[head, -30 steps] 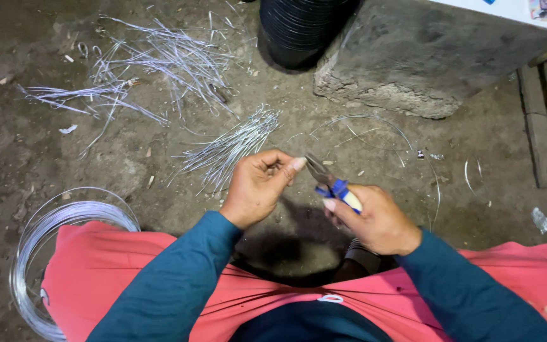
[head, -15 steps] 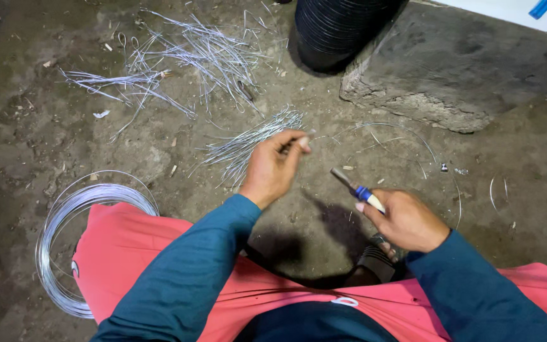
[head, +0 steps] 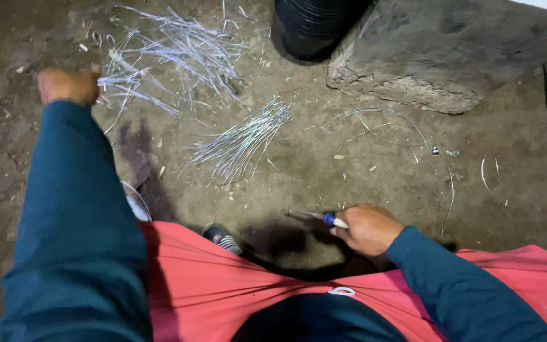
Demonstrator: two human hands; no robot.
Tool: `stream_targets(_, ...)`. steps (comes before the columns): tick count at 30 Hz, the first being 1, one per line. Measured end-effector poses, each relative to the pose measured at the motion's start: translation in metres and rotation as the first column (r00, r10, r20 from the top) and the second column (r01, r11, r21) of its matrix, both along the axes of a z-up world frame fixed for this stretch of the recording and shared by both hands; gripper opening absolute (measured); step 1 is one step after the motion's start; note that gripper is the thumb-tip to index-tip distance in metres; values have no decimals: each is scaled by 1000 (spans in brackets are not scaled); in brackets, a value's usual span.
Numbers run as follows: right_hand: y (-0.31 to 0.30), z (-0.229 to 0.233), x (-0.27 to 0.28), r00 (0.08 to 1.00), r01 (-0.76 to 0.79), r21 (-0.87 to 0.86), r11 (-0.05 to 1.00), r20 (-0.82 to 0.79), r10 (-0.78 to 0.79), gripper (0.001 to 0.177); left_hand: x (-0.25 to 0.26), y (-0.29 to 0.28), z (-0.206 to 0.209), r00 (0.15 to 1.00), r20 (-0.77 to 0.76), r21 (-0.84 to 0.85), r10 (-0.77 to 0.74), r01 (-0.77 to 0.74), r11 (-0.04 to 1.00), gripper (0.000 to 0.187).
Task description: The person repeatedly picks up thin metal wires, bends them into loops by hand, and uses pliers to tighten and trim the ends. Finished looped wires are placed on the floor in a growing pile.
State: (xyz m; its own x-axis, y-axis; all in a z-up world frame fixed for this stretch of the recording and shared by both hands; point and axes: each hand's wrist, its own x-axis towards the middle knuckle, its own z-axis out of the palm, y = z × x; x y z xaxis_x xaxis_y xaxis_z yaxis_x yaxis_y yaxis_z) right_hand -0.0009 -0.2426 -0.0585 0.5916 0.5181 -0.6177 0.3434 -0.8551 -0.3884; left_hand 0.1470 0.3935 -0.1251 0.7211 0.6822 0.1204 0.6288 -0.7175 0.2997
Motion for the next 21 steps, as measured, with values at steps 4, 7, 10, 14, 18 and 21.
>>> stream_targets(4,16,-43,-3,1000,8,-104,995,-29,-11,26,-11,-6,-79,913,-239,-12,-330,338,941,45)
stream_targets(7,19,-92,-1,997,-29,-165,986,-69,18,27,-9,-63,-122,885,-170,-237,-434,391,889,37)
stream_targets(10,13,-147,1,998,-60,-169,984,-29,56,22,-7,-134,-140,779,-101,-281,-619,574,769,37)
stream_targets(14,6,-204,-4,963,18,2,1000,270,-18,22,-32,-232,-143,700,-213,-371,-682,588,719,39)
stream_targets(18,2,-227,-5,934,-4,-32,999,357,15,26,-48,-300,-129,632,-261,-420,-730,606,675,42)
stream_targets(21,-11,-223,36,908,189,77,979,366,-204,32,-50,-325,-120,612,-177,-378,-771,681,627,42)
